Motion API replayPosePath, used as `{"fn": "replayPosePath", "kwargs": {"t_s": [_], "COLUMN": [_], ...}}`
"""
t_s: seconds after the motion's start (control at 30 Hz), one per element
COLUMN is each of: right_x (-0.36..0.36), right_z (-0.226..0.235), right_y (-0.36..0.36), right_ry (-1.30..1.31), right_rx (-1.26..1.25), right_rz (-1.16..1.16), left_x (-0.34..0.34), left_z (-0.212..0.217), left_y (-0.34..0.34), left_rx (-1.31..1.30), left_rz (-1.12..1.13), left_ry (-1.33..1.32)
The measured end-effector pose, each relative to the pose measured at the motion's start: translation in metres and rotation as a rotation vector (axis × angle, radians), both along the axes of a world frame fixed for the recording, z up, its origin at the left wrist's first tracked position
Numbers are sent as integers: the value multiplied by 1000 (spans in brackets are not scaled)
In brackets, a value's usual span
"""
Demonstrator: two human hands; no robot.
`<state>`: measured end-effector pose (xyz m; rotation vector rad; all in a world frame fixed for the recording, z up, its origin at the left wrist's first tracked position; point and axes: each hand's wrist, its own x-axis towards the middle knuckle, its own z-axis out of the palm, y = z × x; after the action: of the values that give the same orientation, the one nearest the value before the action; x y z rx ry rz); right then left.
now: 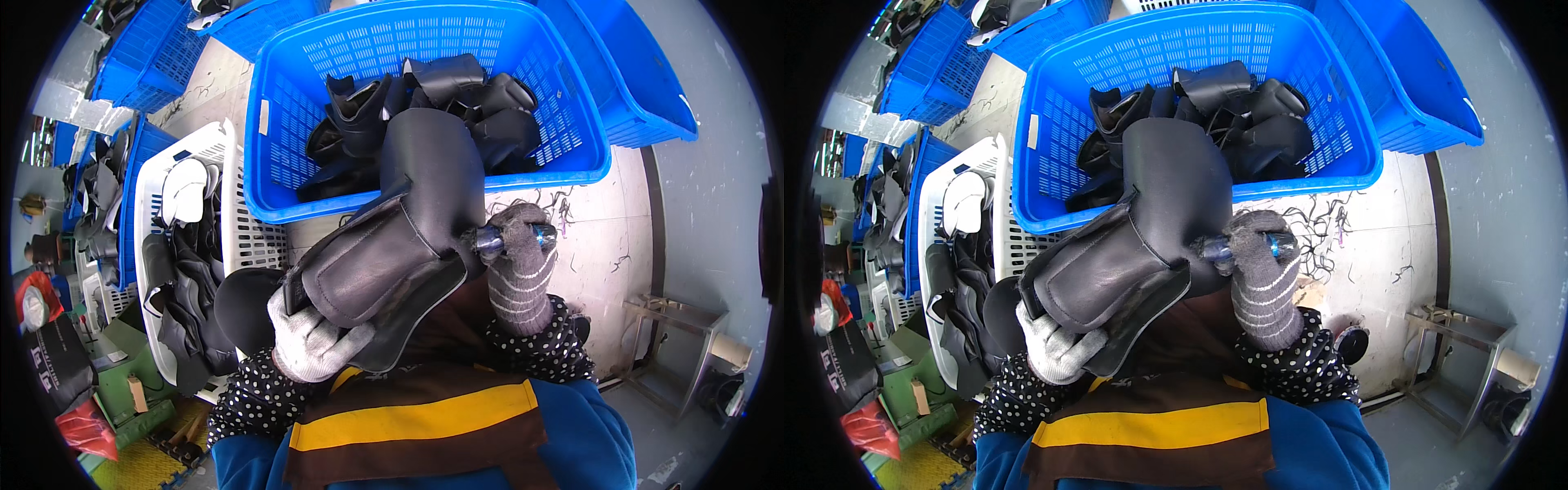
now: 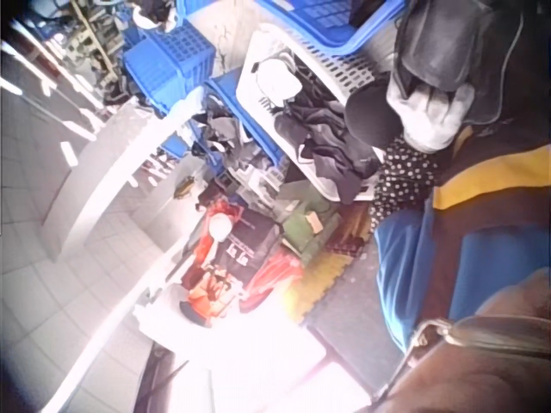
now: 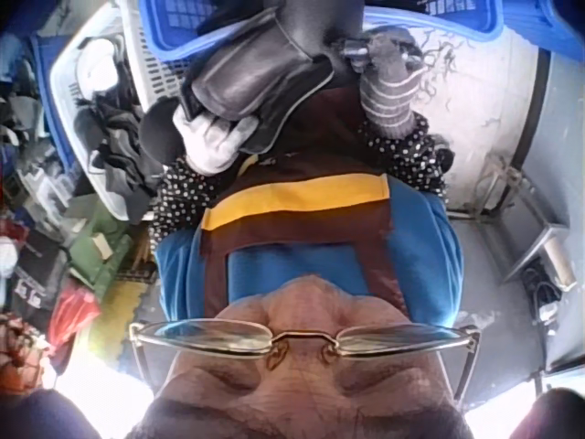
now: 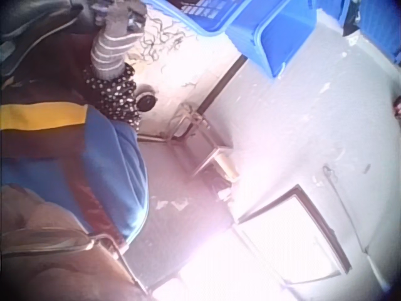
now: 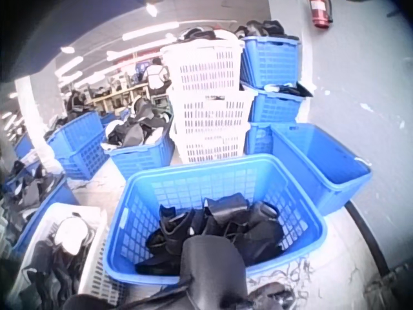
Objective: The person sits on the floor and repeatedly picks up black shoes from a white basket, wipes them with a small tool, and places them into a blue basket. The person handles each shoe individually, turning it over to wipe different surfaces before moving to the next one.
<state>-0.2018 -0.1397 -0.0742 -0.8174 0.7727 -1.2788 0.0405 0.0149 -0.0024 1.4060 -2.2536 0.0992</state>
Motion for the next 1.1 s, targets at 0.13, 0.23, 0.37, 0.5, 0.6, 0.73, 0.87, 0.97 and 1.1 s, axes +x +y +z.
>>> {"fn": "replayPosePath", "kwargs": {"t_s": [0.13,0.23,0.37,0.5,0.6,0.73,0.87,0.97,1.1], "right_x": [-2,-7,-13,-24,-35,-24,-2,7,-4], "right_z": [1,6,20,41,50,38,27,38,72], "right_y": [-5,-2,11,19,25,49,51,45,52], "right_ry": [-86,-90,-26,289,646,476,409,424,499], "right_rx": [-42,0,-154,-591,-830,-635,-645,-724,-912], "right_rz": [119,151,99,137,296,466,563,578,590], "left_x": [-1,-2,-7,-10,-12,-16,-21,-22,-25], "left_z": [-1,1,5,5,3,4,6,6,4], "left_y": [3,3,4,5,7,9,11,13,14], "left_rx": [23,15,-17,9,-29,-44,-53,-36,-50], "left_rz": [24,23,66,84,88,115,144,91,107], "left_ry": [16,-27,-98,-68,-71,-88,-95,-71,-158]}}
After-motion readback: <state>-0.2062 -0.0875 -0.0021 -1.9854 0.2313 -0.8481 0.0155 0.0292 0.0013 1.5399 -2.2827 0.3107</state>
